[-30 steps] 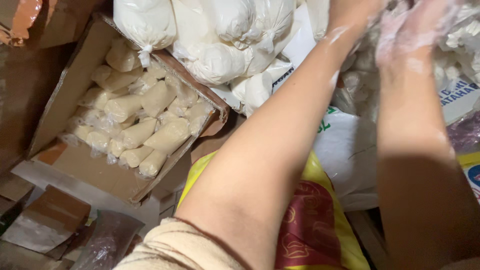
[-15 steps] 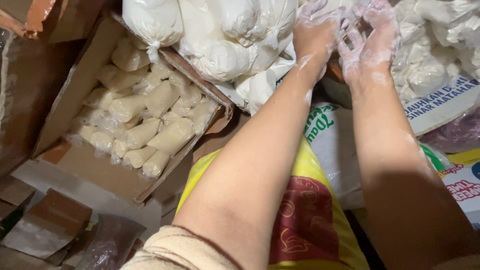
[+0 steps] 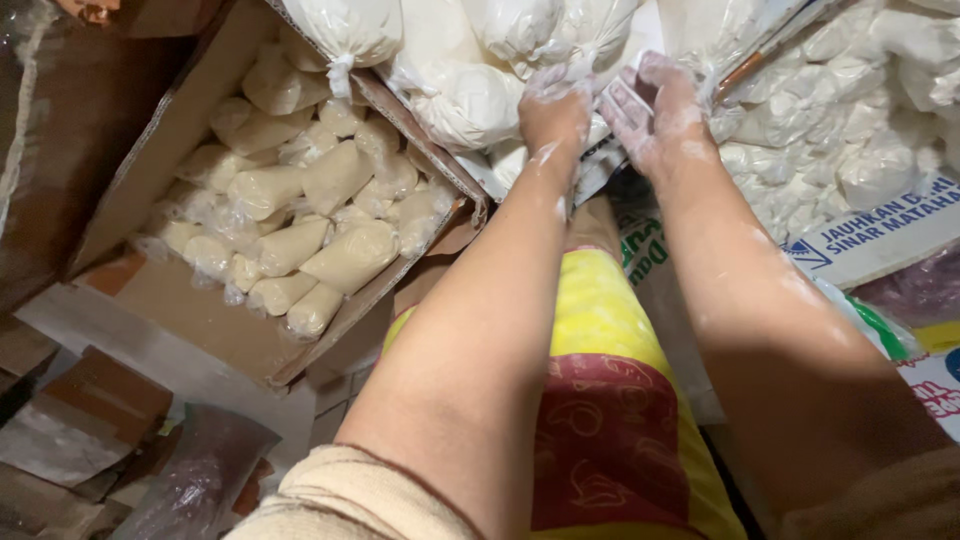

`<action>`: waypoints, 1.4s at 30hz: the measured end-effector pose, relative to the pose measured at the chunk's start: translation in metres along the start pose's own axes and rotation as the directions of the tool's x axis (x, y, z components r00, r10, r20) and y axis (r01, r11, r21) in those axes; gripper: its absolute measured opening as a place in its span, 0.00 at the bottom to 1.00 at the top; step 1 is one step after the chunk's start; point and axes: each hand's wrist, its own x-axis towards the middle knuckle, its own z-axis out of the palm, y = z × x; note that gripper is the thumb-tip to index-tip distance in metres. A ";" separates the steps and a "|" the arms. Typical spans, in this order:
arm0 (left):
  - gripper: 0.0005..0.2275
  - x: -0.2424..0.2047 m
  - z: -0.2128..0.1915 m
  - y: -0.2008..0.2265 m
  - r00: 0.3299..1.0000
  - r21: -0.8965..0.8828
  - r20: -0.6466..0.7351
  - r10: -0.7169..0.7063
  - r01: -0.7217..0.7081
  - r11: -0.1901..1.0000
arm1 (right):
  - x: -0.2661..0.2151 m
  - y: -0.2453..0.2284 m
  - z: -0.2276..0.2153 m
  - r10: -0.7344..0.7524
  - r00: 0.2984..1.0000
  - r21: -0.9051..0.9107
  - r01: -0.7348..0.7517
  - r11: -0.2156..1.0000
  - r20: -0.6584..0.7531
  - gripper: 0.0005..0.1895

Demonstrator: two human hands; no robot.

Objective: The person sits on the floor and repeatedly picks up white plastic-wrapped food packages from a large sack, then places them into a cardboard box. The hands handle the packages one at a time and arrange them inside the box.

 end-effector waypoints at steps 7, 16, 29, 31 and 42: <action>0.23 0.006 -0.038 -0.022 0.987 0.136 -0.008 -0.161 0.161 0.978 | 0.027 0.028 -0.036 0.183 0.970 0.009 -0.184 0.983 -0.163 0.12; 0.25 0.017 -0.005 -0.066 0.998 0.317 0.060 -0.022 0.002 0.948 | 0.090 0.038 -0.056 0.366 0.897 0.174 -0.330 0.928 -0.248 0.22; 0.16 0.036 0.064 -0.111 0.983 0.682 0.185 -0.001 -0.128 0.720 | 0.240 0.083 -0.107 0.189 0.979 0.225 -0.168 0.960 -0.074 0.25; 0.15 0.046 0.074 -0.124 0.905 0.808 0.409 0.113 -0.417 0.416 | 0.246 0.082 -0.109 0.193 0.979 0.218 -0.176 0.960 -0.058 0.26; 0.21 0.058 0.069 -0.143 0.976 0.735 0.171 -0.132 -0.037 0.677 | 0.249 0.084 -0.113 0.381 0.922 0.249 -0.387 0.888 0.072 0.32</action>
